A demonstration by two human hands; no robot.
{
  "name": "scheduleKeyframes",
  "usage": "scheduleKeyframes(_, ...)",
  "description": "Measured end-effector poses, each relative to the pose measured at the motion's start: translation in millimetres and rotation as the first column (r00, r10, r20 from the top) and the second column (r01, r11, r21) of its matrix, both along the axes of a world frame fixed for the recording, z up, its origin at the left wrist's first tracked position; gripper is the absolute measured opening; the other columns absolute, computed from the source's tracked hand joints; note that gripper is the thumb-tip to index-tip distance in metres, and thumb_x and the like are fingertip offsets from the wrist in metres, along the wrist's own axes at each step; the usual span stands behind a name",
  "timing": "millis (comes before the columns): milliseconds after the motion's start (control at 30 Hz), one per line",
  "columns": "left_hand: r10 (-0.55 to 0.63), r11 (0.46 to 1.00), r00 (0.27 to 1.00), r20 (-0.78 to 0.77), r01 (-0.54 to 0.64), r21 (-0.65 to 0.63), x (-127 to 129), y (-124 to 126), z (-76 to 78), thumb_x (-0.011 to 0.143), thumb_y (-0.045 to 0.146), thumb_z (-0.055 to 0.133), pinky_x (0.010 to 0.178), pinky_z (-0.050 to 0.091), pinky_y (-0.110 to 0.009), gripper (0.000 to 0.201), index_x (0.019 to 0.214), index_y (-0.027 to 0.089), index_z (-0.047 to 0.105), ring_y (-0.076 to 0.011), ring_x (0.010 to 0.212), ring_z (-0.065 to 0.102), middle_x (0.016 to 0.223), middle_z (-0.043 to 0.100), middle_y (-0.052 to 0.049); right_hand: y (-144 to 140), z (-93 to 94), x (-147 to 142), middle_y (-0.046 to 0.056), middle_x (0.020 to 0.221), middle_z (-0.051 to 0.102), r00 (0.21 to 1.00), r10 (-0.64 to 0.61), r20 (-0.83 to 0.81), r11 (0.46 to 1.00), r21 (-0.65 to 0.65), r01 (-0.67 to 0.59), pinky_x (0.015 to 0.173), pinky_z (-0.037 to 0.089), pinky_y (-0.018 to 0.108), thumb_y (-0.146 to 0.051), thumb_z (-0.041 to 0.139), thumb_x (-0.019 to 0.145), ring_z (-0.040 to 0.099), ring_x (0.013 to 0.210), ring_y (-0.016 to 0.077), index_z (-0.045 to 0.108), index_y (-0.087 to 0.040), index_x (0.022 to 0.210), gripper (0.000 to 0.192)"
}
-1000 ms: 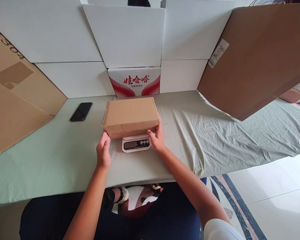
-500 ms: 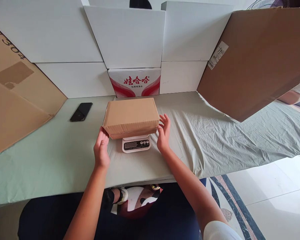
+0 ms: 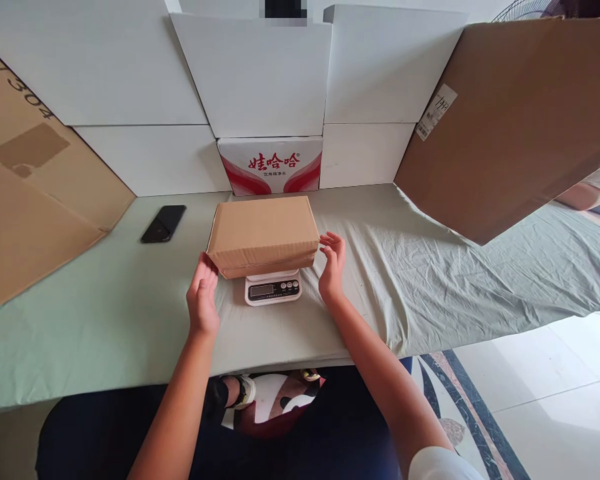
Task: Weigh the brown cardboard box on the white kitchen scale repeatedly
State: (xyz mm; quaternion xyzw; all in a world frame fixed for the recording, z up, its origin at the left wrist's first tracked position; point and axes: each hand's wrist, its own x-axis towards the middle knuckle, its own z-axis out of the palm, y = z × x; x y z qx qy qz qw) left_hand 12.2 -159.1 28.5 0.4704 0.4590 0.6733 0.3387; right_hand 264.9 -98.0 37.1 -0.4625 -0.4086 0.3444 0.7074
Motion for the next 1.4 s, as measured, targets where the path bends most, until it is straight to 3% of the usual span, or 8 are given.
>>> scheduleKeyframes(533, -0.015, 1.0, 1.0, 0.016, 0.016, -0.006, -0.8, 0.1, -1.5, 0.095, 0.067, 0.051, 0.129, 0.031, -0.043, 0.078, 0.159, 0.023, 0.046, -0.0314, 0.157, 0.036, 0.168, 0.04, -0.012, -1.2, -1.9, -1.8, 0.004, 0.112, 0.063, 0.999, 0.013, 0.042, 1.0, 0.019, -0.014, 0.103, 0.049, 0.045, -0.041, 0.049, 0.086, 0.061, 0.112, 0.0234, 0.056, -0.027, 0.113, 0.031)
scheduleKeyframes(733, -0.019, 1.0, 0.999, 0.03, 0.02, -0.008, 0.2, 0.1, -2.3, 0.093, 0.069, 0.054, 0.128, 0.032, -0.042, 0.082, 0.158, 0.021, 0.048, -0.032, 0.156, 0.038, 0.166, 0.043, -0.014, -12.6, 2.1, -7.2, 0.005, 0.121, 0.062, 0.989, 0.041, 0.142, 0.997, 0.065, -0.05, 0.1, 0.051, 0.044, -0.038, 0.051, 0.088, 0.058, 0.112, 0.0239, 0.058, -0.03, 0.114, 0.028)
scheduleKeyframes(1400, -0.053, 0.999, 0.999, 0.003, 0.053, -0.005, -0.3, -1.9, -3.1, 0.096, 0.066, 0.051, 0.127, 0.033, -0.044, 0.074, 0.156, 0.021, 0.05, -0.0322, 0.155, 0.041, 0.162, 0.05, -0.015, -19.6, 2.0, -12.9, 0.009, 0.131, 0.059, 0.972, 0.1, 0.214, 0.987, 0.102, -0.124, 0.105, 0.048, 0.051, -0.042, 0.051, 0.09, 0.056, 0.121, 0.0292, 0.052, -0.029, 0.127, 0.039)
